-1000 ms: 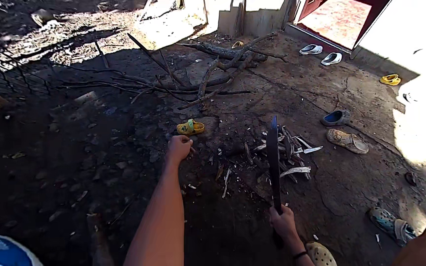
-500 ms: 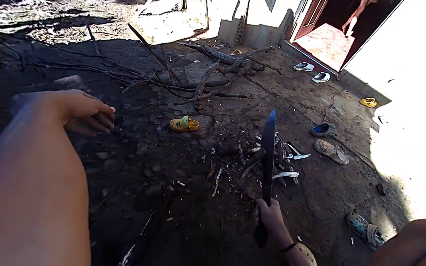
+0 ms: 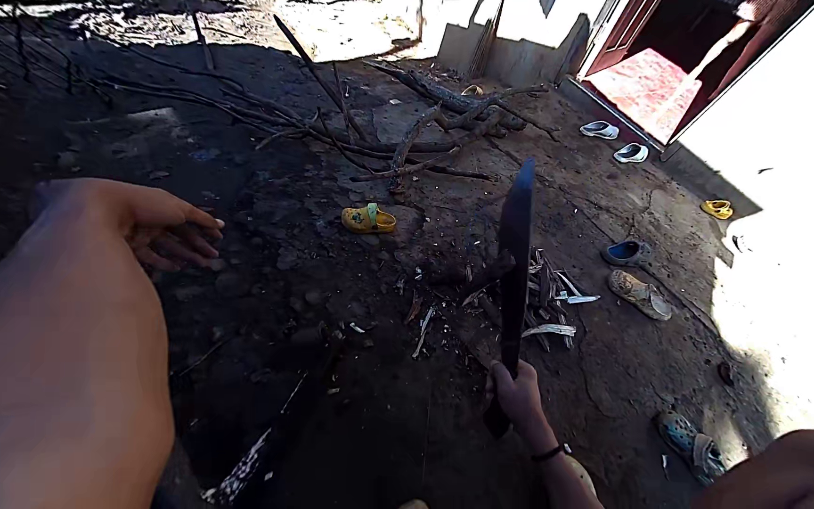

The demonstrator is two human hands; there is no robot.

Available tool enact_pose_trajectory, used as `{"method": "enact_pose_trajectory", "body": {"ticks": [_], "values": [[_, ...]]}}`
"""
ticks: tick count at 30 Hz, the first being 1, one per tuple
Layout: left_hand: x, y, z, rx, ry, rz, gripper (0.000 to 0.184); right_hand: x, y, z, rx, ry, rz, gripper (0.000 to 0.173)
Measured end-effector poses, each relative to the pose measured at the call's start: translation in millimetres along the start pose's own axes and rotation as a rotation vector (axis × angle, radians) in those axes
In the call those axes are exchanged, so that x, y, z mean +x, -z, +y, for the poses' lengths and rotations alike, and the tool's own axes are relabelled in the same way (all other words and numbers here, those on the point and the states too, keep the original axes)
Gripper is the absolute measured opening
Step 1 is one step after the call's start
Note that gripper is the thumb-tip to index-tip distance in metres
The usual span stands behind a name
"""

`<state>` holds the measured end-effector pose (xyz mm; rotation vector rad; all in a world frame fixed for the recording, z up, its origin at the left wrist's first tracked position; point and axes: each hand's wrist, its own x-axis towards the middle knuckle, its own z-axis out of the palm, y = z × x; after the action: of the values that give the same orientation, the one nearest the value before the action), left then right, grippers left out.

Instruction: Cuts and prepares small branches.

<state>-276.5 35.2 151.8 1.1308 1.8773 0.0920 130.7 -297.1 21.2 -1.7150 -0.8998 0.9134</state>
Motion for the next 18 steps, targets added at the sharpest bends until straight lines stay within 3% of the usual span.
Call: {"method": "enact_pose_trajectory", "body": {"ticks": [2,3,4,6,7,9,11,13,16,18], "values": [[9,3,-10,0.038,0.031,0.016,0.035,6,-4,3,0.174,0.239,0.037,0.016],[11,3,-14,0.052,0.043,0.032,0.034,10,-6,17,0.167,0.269,0.059,0.014],[10,3,-17,0.068,0.055,0.041,0.032,10,-6,37,0.072,0.195,0.093,0.014],[6,0,-19,0.073,0.068,0.049,0.031,5,4,70,-0.185,-0.213,0.040,0.025],[4,1,-19,0.054,0.069,0.045,0.031,6,8,75,-0.220,-0.377,0.000,0.028],[-2,4,-16,0.018,0.066,0.047,0.032,7,11,64,-0.099,-0.491,0.004,0.030],[-11,6,-13,-0.019,0.078,0.048,0.035,0,10,44,0.083,-0.406,0.059,0.033],[-21,6,-12,-0.063,0.068,0.064,0.039,-3,12,27,0.237,-0.145,0.101,0.029],[0,11,-26,0.002,0.050,0.075,0.037,11,20,18,0.285,0.245,0.122,0.019],[-9,1,-22,0.008,0.116,0.029,0.038,10,23,37,0.083,0.156,0.154,0.016]]}}
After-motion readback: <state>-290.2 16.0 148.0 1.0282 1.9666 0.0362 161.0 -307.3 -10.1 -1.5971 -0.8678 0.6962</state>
